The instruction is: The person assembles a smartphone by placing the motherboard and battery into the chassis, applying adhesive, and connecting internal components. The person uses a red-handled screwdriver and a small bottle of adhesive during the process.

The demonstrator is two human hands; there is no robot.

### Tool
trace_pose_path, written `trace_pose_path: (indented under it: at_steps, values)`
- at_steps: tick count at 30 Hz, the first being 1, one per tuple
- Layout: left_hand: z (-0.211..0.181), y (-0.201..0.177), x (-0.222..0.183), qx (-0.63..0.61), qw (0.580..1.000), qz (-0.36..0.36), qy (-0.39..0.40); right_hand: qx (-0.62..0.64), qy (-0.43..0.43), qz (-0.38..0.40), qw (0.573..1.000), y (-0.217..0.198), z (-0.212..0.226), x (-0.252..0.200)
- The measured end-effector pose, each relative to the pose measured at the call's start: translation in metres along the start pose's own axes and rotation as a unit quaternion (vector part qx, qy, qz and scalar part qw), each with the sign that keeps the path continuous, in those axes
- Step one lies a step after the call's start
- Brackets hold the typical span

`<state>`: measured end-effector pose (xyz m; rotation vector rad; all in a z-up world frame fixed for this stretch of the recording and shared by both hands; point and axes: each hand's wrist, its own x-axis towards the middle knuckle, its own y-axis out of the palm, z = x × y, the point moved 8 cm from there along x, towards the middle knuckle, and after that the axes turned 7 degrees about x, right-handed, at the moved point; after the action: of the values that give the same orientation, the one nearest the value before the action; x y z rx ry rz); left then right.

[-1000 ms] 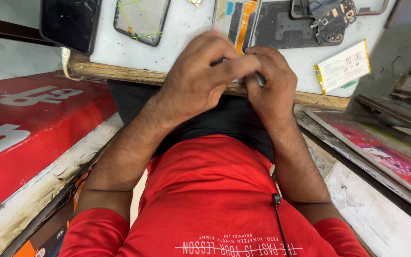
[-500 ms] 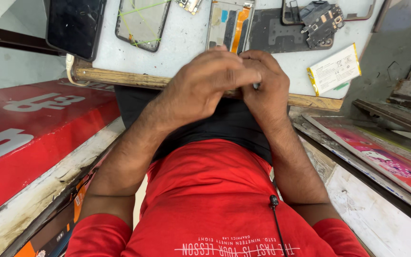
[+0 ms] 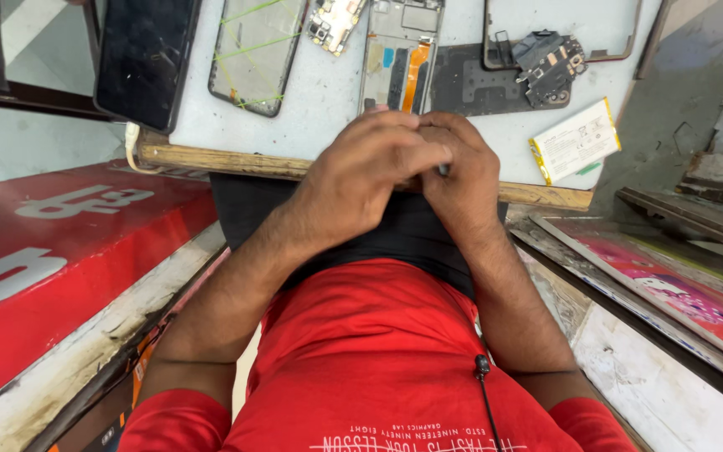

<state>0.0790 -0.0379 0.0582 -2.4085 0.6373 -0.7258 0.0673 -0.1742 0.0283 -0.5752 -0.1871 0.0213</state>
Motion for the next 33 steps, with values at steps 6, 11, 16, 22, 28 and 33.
trace_pose_path:
  at_steps: [6, 11, 16, 22, 28, 33]
  values:
    - [0.004, -0.004, 0.008, -0.042, 0.997, 0.031, -0.064, 0.005, 0.001, -0.008, 1.0, -0.002, 0.003, 0.005]
    - [-0.015, -0.017, 0.008, 0.052, 0.997, -0.053, 0.023, 0.001, 0.004, 0.003, 1.0, -0.002, 0.003, 0.0]
    - [-0.016, -0.011, 0.009, 0.0, 0.999, -0.018, 0.032, 0.011, 0.017, 0.004, 1.0, -0.004, 0.001, 0.002]
    - [-0.002, -0.01, 0.009, 0.023, 1.0, -0.008, -0.01, -0.001, 0.012, 0.008, 1.0, -0.004, 0.005, 0.007]
    - [-0.003, -0.017, 0.015, 0.045, 0.999, -0.015, 0.005, 0.004, 0.03, 0.017, 0.999, -0.003, 0.001, 0.007]
    - [-0.02, -0.029, 0.019, 0.063, 0.994, -0.061, 0.067, 0.001, 0.043, 0.016, 0.999, -0.002, -0.003, 0.003]
